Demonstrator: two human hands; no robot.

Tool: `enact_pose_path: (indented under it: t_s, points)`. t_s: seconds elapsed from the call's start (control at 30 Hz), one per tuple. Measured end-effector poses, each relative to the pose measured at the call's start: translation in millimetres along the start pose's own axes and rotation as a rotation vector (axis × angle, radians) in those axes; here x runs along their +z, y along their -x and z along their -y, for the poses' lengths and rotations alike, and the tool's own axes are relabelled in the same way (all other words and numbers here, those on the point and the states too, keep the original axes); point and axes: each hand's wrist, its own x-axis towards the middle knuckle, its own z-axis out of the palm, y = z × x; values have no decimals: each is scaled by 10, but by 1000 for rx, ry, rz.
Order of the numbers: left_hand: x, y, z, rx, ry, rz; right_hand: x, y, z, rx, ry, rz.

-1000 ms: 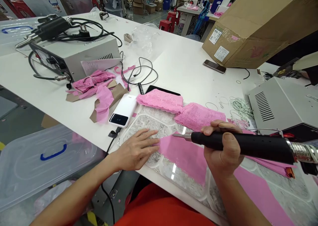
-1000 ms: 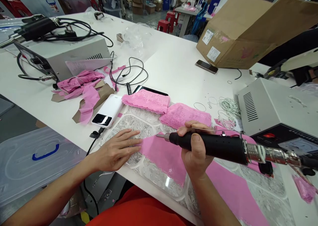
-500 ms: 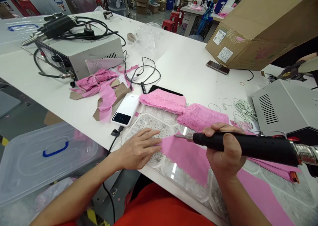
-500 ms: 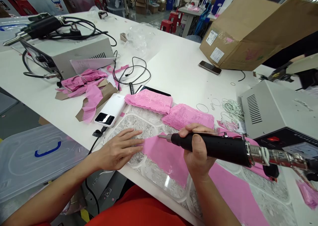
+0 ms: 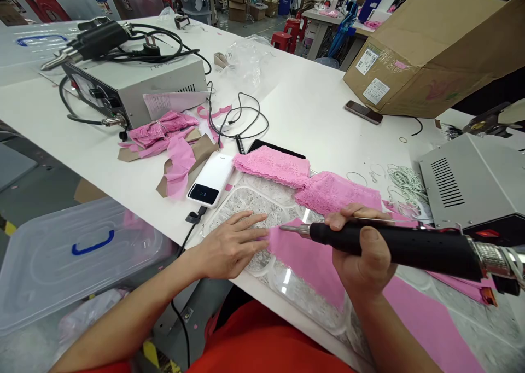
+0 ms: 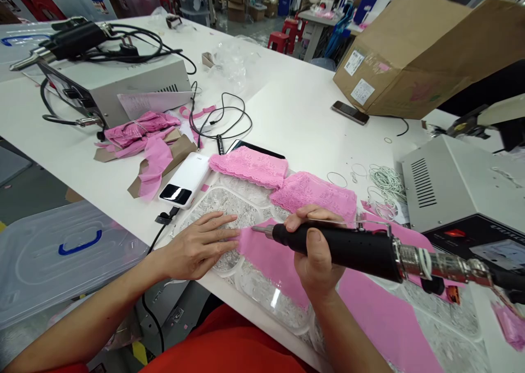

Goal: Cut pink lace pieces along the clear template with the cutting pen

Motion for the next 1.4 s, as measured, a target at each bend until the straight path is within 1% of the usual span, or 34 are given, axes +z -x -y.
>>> enact_pose_path:
  t_s: [0.17,0.23,0.33,0.47,0.57,0.63,0.8,0.93,1.27,1.4]
  points:
    - [15,20,19,13,9,-7,23,18,-6,-9,4,35]
    - [16,27,28,24,10,-12,22,-7,21,-7,5,22]
    - [11,35,44,38,22,-8,-69,-101,117,-25,8,-69]
    - [7,33,67,49,31,-1,-314,-217,261,-100,54,-236]
    - [6,21,75,55,33,-3,-430,-216,274,-111,65,-289]
    - [5,14,73,55,30,-3,-441,-187,240,-113,71,-274]
    - [5,14,61,47,22,-2,-383,-137,157,-113,92,-209]
    - [6,20,58,44,25,2,-387,-132,139,-80,69,-212]
    - [6,25,76,31,22,5,-386,-157,136,-92,86,-185]
    - [4,27,81,38,14,6,-466,-181,226,-116,81,-238]
